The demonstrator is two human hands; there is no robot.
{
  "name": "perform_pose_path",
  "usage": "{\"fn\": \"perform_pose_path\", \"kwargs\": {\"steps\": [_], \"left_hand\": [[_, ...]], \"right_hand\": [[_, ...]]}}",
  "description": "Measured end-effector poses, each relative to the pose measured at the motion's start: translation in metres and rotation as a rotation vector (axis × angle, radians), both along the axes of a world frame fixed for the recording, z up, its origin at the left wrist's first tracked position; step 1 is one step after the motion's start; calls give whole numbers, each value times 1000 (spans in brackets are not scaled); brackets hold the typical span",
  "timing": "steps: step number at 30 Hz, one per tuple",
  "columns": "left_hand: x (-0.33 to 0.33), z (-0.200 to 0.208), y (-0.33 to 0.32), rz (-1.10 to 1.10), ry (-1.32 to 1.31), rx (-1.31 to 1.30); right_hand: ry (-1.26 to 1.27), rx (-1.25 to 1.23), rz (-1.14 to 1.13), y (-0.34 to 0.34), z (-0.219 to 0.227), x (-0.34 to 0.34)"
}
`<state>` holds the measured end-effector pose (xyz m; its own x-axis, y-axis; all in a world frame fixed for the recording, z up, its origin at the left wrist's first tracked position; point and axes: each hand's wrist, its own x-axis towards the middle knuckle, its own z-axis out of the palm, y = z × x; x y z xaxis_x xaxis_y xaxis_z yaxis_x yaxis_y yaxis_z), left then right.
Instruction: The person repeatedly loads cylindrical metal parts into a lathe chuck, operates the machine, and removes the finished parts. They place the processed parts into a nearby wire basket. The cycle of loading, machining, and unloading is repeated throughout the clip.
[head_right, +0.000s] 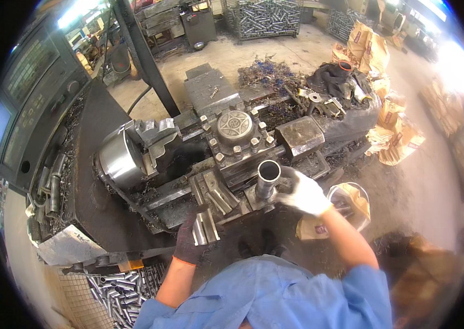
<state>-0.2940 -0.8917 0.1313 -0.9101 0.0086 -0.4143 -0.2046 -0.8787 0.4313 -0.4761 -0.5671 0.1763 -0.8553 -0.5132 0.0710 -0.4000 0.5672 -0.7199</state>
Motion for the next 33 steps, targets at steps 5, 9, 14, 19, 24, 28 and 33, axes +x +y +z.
{"fn": "perform_pose_path", "kwargs": {"steps": [5,9,14,19,24,28,33], "left_hand": [[10,28,13,-93,-63,-186],[9,33,10,70,-78,-127],[2,3,-35,257,-141,-360],[-13,1,-48,369,-24,-253],[-60,27,-18,376,148,-229],[-79,38,-42,185,113,-303],[-121,22,-63,-201,-79,-1768]], "right_hand": [[51,157,201,-92,43,23],[-72,179,466,-146,12,58],[-4,408,236,-182,-18,39],[-523,-161,299,-181,-4,8],[-674,-62,310,-217,0,20],[-559,-132,373,-213,48,8],[86,-161,711,-206,170,-76]]}}
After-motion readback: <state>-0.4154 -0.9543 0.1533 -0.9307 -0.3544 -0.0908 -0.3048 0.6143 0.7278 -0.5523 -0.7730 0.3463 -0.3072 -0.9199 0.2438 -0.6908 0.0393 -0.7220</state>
